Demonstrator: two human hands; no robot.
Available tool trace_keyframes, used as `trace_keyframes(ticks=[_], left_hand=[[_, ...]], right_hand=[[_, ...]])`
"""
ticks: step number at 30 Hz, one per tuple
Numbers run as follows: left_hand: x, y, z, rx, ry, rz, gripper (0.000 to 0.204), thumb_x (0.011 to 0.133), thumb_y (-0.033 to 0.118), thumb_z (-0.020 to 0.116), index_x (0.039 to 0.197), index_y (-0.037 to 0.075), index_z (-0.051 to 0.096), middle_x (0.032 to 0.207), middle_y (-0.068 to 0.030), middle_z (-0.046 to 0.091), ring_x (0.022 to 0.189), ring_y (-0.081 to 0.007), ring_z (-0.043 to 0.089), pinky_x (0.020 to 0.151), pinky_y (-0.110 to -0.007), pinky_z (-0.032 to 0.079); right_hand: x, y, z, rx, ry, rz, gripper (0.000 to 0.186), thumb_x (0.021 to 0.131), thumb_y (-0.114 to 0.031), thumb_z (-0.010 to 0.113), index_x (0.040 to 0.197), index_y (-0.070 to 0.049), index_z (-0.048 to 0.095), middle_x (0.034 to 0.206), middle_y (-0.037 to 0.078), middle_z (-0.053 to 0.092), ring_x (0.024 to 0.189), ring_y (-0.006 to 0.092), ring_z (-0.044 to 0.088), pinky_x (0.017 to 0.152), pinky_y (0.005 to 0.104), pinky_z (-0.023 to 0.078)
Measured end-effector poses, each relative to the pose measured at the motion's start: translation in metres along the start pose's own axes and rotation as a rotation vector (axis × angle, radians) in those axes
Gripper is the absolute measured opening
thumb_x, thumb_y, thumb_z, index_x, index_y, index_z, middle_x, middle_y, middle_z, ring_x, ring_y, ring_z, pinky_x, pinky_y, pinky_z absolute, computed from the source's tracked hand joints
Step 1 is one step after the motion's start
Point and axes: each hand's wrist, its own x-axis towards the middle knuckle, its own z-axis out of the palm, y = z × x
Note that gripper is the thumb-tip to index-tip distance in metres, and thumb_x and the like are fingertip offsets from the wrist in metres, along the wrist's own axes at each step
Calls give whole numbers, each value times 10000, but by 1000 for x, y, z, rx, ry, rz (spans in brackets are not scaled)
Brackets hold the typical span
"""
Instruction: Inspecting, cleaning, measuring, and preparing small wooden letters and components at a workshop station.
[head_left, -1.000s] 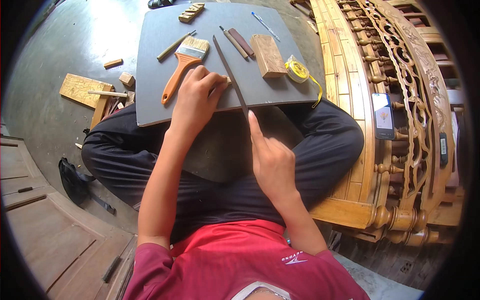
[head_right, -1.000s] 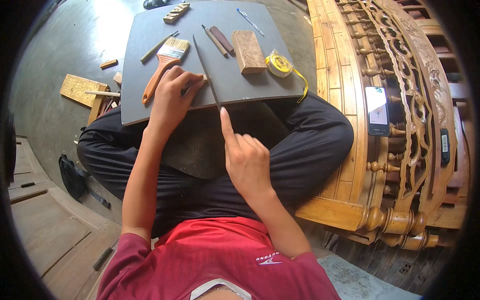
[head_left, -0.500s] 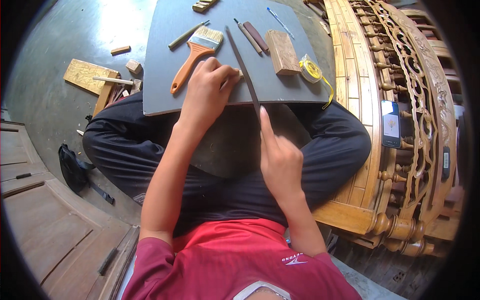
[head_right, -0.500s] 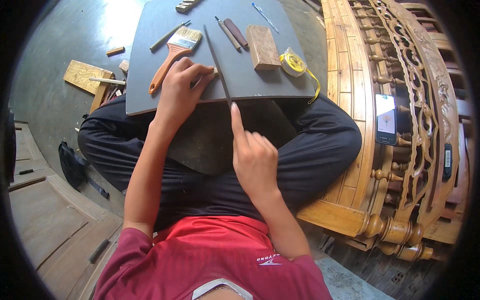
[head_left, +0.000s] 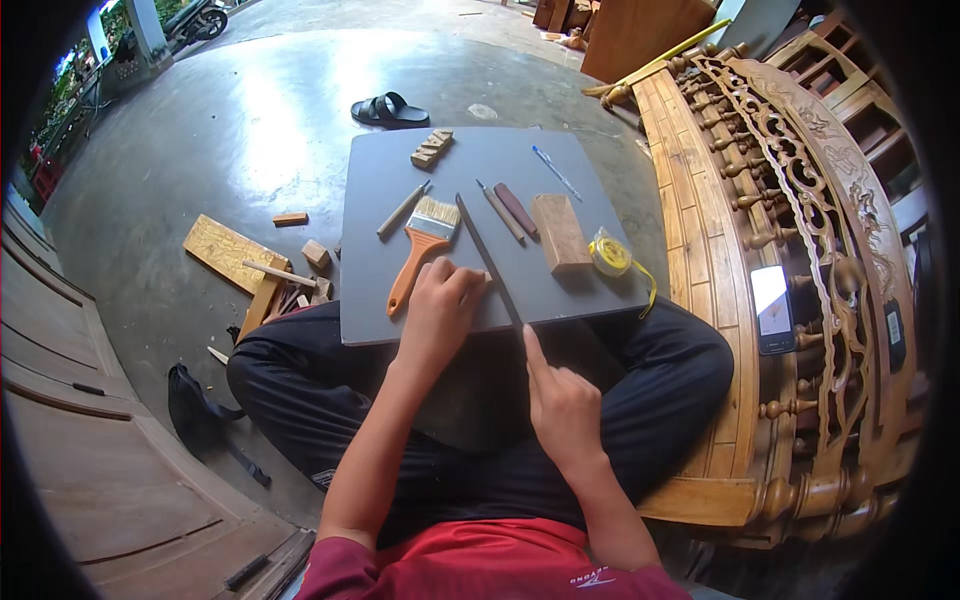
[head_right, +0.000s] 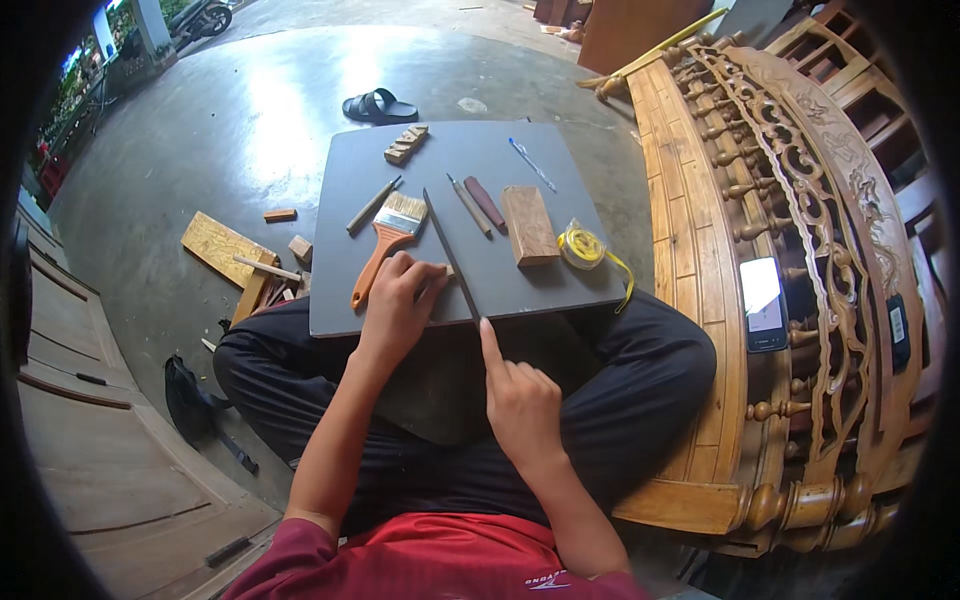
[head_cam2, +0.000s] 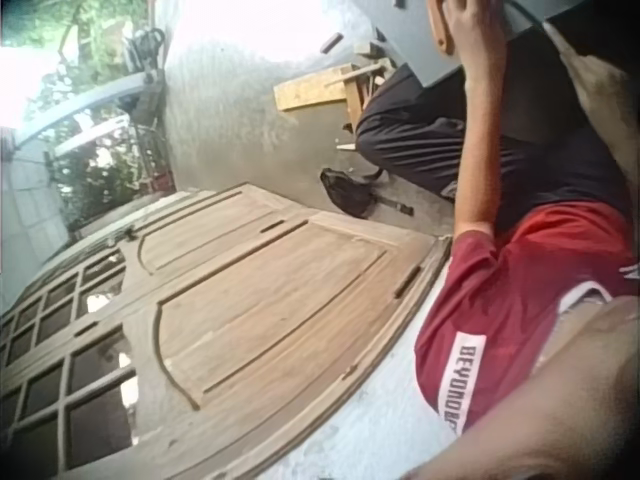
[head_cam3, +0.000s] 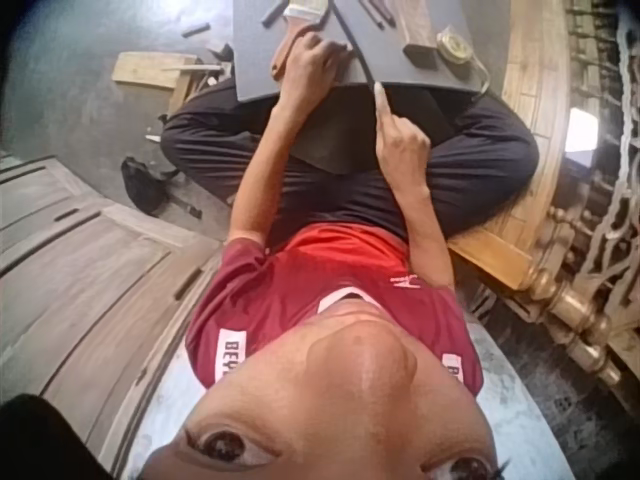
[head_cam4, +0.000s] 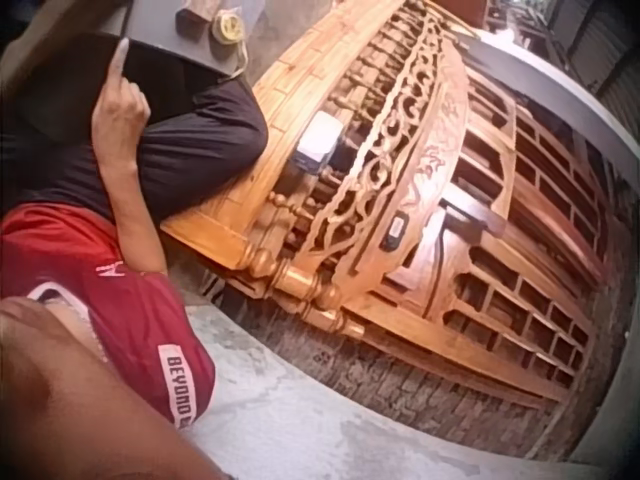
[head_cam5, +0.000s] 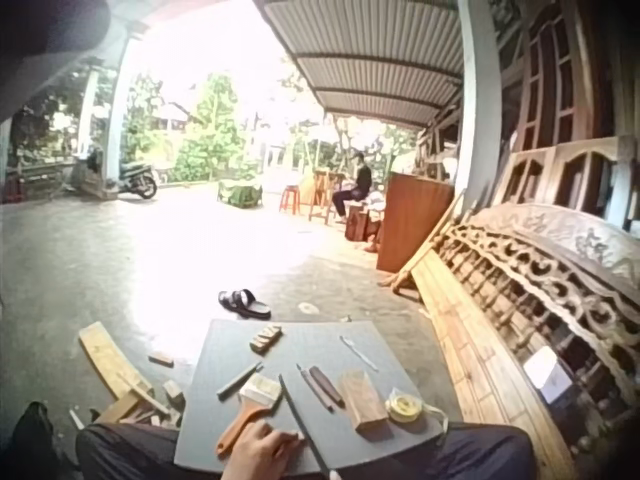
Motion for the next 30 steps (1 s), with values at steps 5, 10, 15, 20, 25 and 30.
trace_keyframes(ticks=[5, 10, 15, 20, 25, 30], left_hand=[[6, -1, 1, 27, 26, 40, 61, 919, 52, 751, 968, 16, 748, 914, -138, 613, 889, -334, 620, 790, -452, 511], [7, 2, -1, -29, -61, -12, 68, 932, 56, 746, 981, 9, 753, 912, -142, 614, 877, -338, 626, 787, -450, 512], [4, 0, 1, -18, -7, -13, 55, 931, 43, 737, 969, 4, 745, 914, -145, 615, 872, -333, 626, 786, -445, 517], [2, -7, 3, 63, 26, -11, 122, 934, 65, 759, 1046, 16, 759, 928, -139, 624, 879, -321, 648, 793, -430, 523], [4, -6, -2, 17, -22, -53, 108, 936, 90, 768, 1034, 44, 768, 946, -129, 633, 908, -322, 662, 819, -438, 524], [35, -36, -11, 287, 163, 134, 662, 829, 238, 908, 1403, 58, 631, 1315, -284, 616, 1296, -473, 568, 1117, -512, 461]], right_hand=[[-17, 1, -12, 27, -13, 27, 626, 965, -72, 679, 1573, -107, 535, 666, 51, 566, 597, 231, 601, 603, 409, 512], [24, 7, 14, 16, 79, 5, 636, 952, -77, 683, 1570, -97, 532, 668, 33, 557, 611, 209, 609, 615, 391, 524], [26, 2, 8, 60, 67, -16, 549, 996, -83, 662, 1537, -103, 575, 641, 85, 546, 569, 273, 595, 586, 434, 491], [-3, -1, -13, 92, 23, 16, 529, 1016, -102, 665, 1537, -119, 580, 615, 95, 528, 531, 284, 570, 561, 443, 472], [-26, -1, -26, 81, -27, 51, 562, 995, -75, 683, 1546, -107, 572, 610, 64, 525, 532, 234, 556, 561, 415, 474], [-33, 6, -36, 220, 35, 105, 519, 1008, -34, 652, 1522, -85, 598, 611, 111, 517, 525, 283, 540, 557, 442, 437]])
